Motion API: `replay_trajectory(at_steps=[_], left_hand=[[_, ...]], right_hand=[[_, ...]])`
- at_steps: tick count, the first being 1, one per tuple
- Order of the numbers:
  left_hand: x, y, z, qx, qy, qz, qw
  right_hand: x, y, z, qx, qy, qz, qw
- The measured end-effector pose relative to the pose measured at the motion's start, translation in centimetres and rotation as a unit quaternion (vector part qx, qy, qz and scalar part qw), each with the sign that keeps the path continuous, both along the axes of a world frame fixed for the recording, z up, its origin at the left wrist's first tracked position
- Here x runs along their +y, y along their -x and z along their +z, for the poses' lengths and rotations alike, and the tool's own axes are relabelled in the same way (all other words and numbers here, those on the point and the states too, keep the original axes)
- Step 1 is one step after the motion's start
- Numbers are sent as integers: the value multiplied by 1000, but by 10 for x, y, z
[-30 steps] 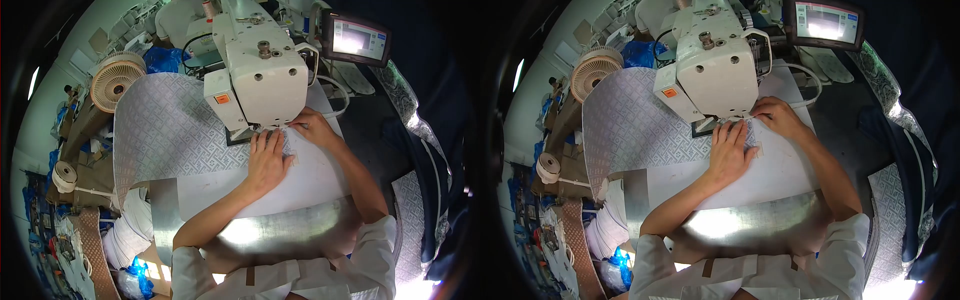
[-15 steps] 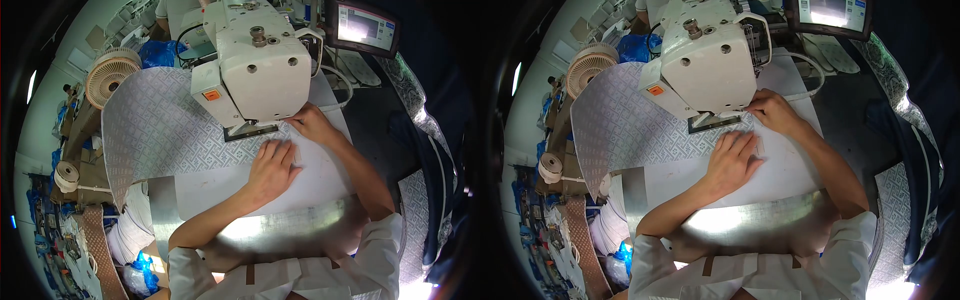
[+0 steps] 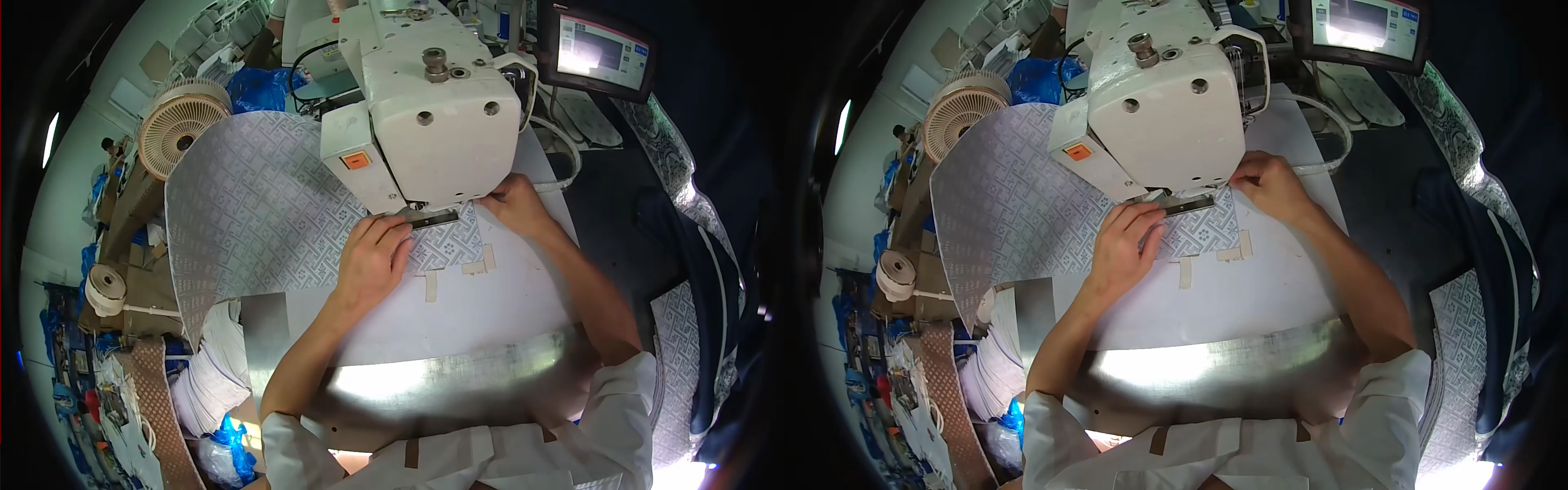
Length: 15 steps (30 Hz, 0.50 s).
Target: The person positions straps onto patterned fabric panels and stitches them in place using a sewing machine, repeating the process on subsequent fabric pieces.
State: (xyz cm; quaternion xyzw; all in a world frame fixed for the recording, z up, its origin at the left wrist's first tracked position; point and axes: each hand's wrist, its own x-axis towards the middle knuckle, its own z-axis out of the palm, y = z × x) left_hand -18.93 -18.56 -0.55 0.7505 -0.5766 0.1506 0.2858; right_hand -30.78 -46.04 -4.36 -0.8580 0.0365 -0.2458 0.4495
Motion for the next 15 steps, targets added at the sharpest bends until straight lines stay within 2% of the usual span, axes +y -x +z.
replay_trajectory(at_steps=[2,5,10,15], left_hand=[[-5,-3,-3,10,0,-3,1000],[-14,-9,-9,1,-4,-16,1000],[-25,-8,-15,-25,-9,-39,999],[-29,-5,-11,-39,-76,-29,996]], right_hand=[[3,1,0,-1,29,7,1000],[8,-3,1,-66,131,13,989],[13,0,8,-82,158,6,984],[6,4,10,-54,153,26,986]])
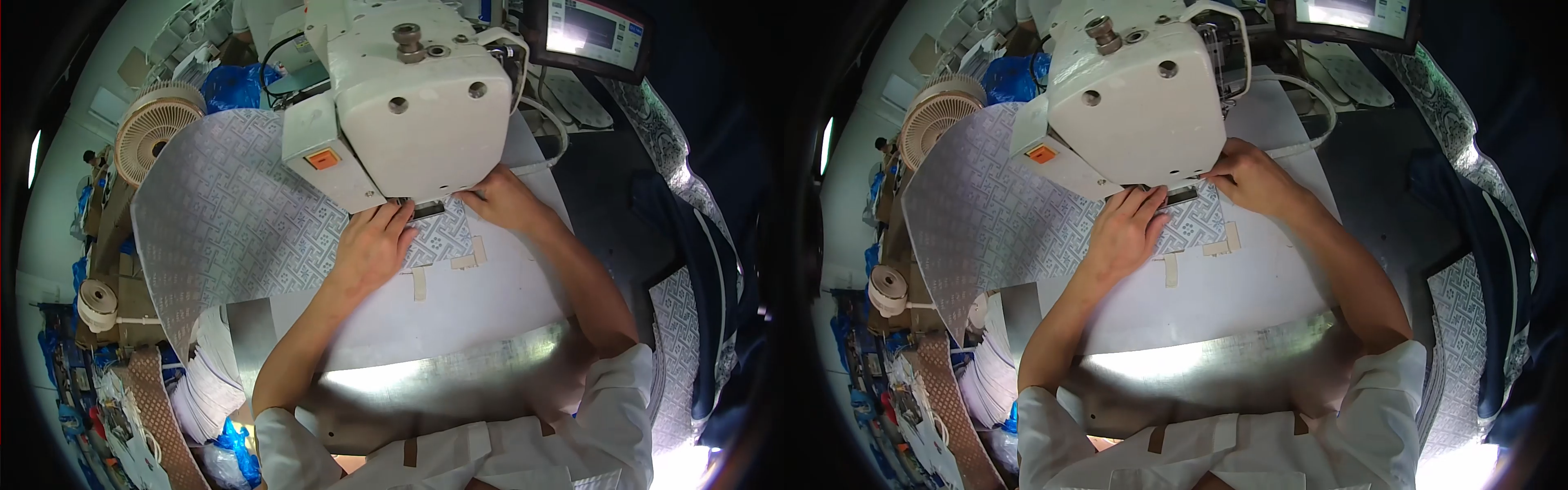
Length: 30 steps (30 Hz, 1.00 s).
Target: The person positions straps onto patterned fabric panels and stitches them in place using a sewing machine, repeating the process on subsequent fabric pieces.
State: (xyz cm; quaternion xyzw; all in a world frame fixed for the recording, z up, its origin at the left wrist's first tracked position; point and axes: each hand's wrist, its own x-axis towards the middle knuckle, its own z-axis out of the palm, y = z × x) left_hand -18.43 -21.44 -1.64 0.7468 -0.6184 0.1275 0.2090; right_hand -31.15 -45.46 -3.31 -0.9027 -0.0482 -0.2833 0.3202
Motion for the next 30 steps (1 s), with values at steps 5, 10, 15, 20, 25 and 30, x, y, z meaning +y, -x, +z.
replay_trajectory(at_steps=[5,10,15,20,25,30], left_hand=[[1,1,6,-6,-35,16,999],[-8,8,15,-16,-54,14,998],[-13,9,9,-25,-56,29,998],[-18,15,16,-44,-70,35,996],[-19,18,12,-70,-31,19,997],[-13,12,-1,-48,17,15,999]], right_hand=[[-13,8,0,-1,8,13,1000],[-14,6,-8,-24,2,18,1000],[-15,8,-12,-36,17,20,999],[-16,4,-11,-49,19,26,998],[-19,4,-13,-40,-2,49,998],[-20,2,-17,-48,6,50,998]])
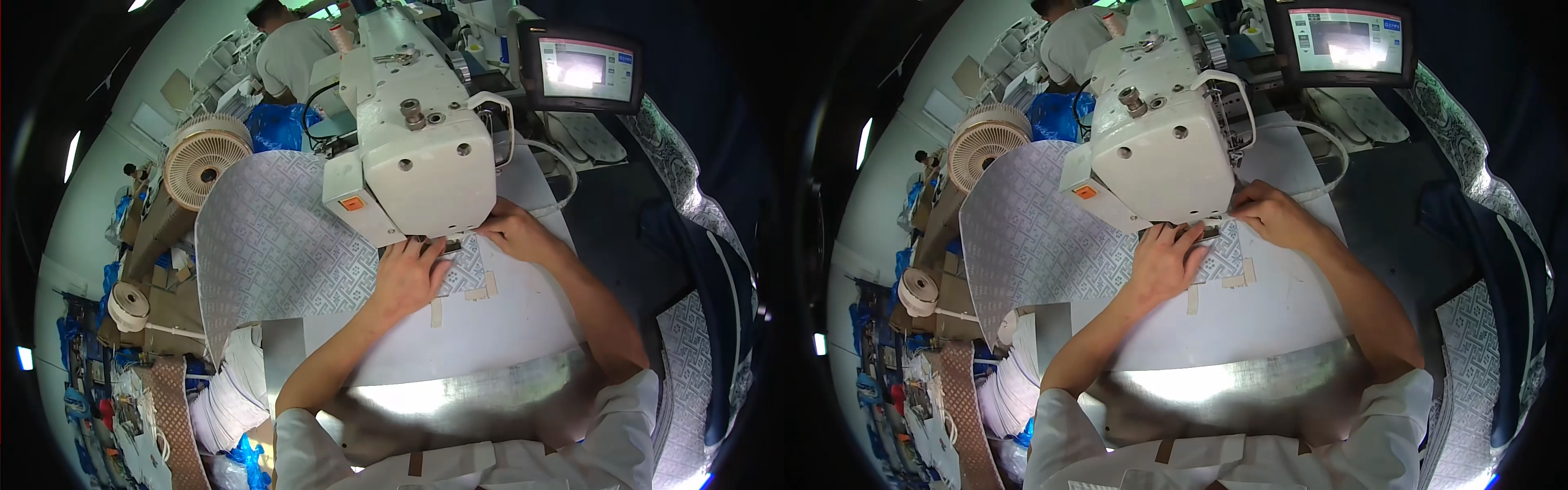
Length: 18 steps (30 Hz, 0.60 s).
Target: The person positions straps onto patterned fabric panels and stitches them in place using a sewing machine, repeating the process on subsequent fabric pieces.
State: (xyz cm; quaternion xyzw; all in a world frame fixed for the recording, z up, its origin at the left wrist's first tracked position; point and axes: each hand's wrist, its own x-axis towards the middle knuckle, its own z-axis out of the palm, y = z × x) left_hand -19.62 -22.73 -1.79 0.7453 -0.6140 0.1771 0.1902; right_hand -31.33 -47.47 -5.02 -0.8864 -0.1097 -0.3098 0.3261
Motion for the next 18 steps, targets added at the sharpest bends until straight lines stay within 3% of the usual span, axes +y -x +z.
replay_trajectory(at_steps=[8,18], left_hand=[[16,-17,-10,51,67,-30,996],[10,-18,-5,66,32,-3,997]], right_hand=[[-3,1,-3,-3,5,6,1000],[-5,3,-1,20,-6,-5,1000]])
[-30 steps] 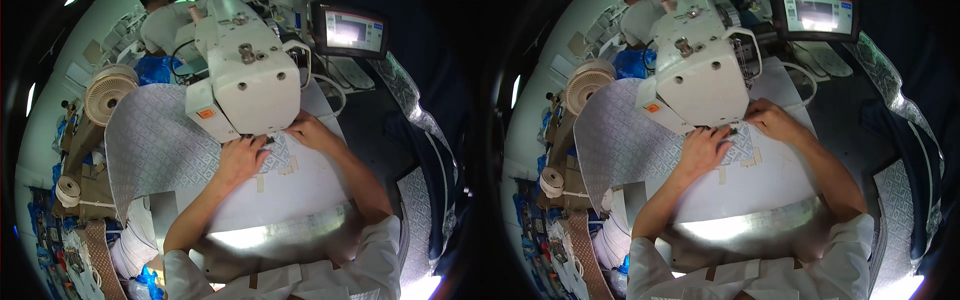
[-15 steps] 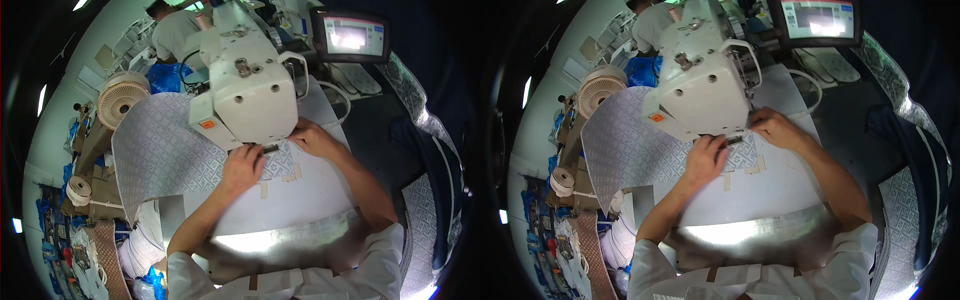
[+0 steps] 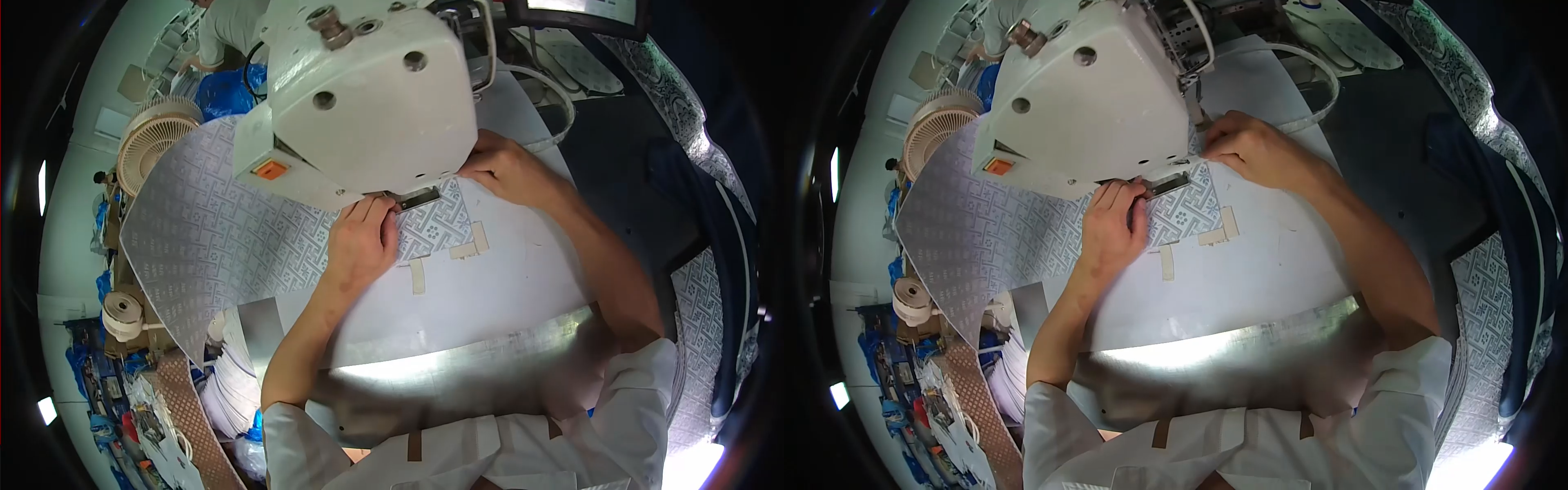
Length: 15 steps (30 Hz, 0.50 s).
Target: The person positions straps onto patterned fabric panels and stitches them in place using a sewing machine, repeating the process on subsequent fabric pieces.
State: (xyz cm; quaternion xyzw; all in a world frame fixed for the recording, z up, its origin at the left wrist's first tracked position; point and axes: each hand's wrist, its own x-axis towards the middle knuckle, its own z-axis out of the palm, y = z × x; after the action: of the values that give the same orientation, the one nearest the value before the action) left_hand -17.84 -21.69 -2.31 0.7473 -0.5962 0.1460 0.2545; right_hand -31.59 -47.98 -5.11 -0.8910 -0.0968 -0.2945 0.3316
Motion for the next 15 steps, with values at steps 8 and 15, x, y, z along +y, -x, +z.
replay_trajectory(at_steps=[8,15], left_hand=[[1,-1,-5,-5,19,0,1000],[0,4,-1,-18,-47,33,998]], right_hand=[[5,-2,3,1,10,-6,1000],[9,-4,6,-28,22,-10,999]])
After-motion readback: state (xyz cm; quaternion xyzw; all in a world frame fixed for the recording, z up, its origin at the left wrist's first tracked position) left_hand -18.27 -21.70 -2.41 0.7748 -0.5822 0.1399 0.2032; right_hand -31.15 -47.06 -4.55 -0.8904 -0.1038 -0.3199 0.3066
